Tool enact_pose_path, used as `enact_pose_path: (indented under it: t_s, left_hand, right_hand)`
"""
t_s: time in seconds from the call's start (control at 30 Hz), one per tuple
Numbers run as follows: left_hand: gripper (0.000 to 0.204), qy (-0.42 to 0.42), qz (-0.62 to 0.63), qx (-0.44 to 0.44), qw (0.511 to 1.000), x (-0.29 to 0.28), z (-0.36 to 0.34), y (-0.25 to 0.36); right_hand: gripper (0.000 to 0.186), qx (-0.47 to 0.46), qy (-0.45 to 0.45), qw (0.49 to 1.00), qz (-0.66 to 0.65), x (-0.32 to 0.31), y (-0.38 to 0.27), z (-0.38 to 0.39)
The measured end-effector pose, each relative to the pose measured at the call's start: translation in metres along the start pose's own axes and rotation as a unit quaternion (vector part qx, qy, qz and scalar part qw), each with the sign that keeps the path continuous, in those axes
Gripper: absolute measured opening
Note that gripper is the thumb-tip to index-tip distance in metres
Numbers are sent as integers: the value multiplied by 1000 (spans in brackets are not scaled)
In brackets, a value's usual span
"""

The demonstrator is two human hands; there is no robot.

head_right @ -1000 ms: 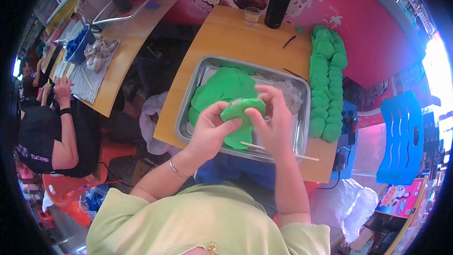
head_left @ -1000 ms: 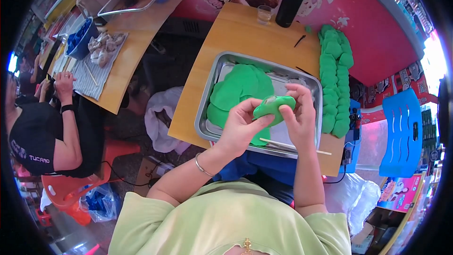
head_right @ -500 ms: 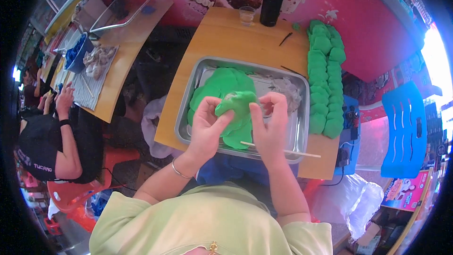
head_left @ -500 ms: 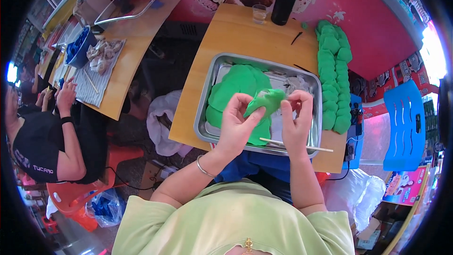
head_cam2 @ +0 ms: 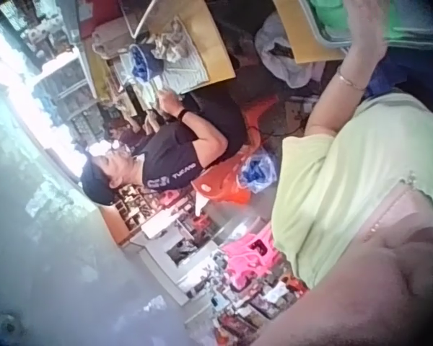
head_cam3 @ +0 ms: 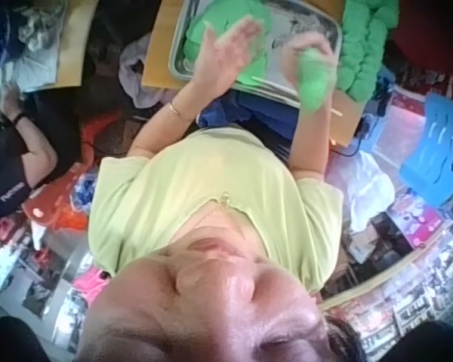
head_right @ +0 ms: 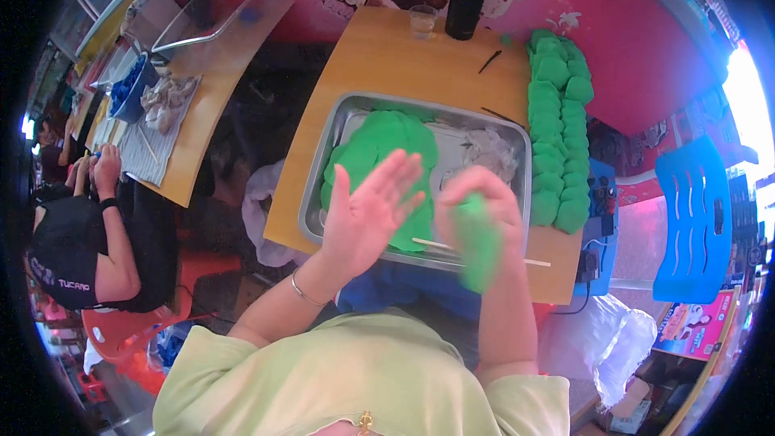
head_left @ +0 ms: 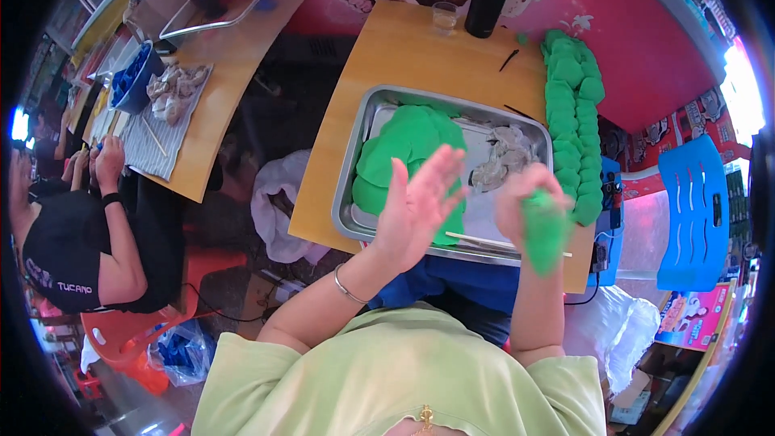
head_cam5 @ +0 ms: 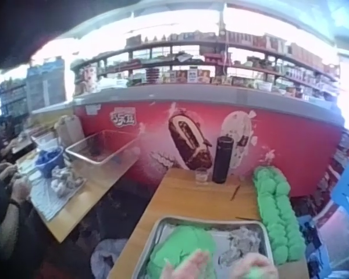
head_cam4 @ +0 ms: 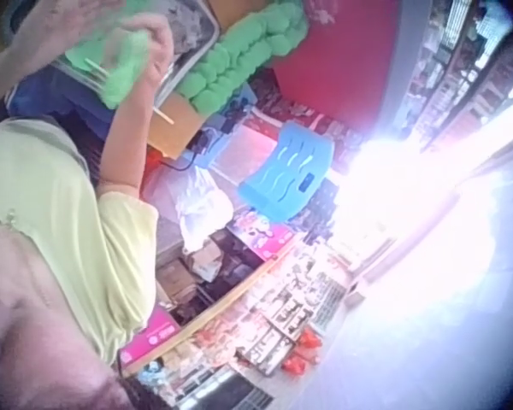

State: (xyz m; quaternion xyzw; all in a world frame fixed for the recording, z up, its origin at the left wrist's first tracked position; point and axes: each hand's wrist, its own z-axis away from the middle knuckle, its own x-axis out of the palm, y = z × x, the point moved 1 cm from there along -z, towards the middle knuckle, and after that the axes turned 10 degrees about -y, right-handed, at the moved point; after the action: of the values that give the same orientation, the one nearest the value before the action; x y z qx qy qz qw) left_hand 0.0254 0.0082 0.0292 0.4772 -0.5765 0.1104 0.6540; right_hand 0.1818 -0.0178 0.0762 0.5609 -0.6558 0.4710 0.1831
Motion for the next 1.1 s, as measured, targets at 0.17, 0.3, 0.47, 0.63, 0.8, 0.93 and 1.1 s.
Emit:
enact_pose_path:
  t_s: [0.17, 0.3, 0.47, 0.63, 0.8, 0.93, 1.1]
  left_hand:
    - [89, -37, 144, -82, 985, -4, -3, -2]
    - [76, -41, 134, -104, 985, 10, -7, -3]
    - [43, -78, -99, -111, 986, 14, -10, -8]
    - [40, -98, -240, -67, 963, 13, -23, -7]
    - [37, -155, -498, -54, 851, 24, -43, 1]
    - [37, -179, -519, -60, 833, 33, -63, -3]
    - [36, -203, -554, -61, 805, 33, -87, -12]
  right_hand:
    - [29, 2, 84, 791, 606, -8, -12, 7]
    - [27, 15, 49, 804, 592, -22, -6, 4]
    - [25, -23, 109, 584, 804, -15, -10, 6]
    - [26, 25, 36, 569, 821, -5, -35, 15]
    - [24, 40, -8, 524, 851, 5, -61, 14]
    - [25, 42, -31, 466, 883, 4, -84, 18]
    - [25, 27, -37, 456, 889, 3, -104, 22]
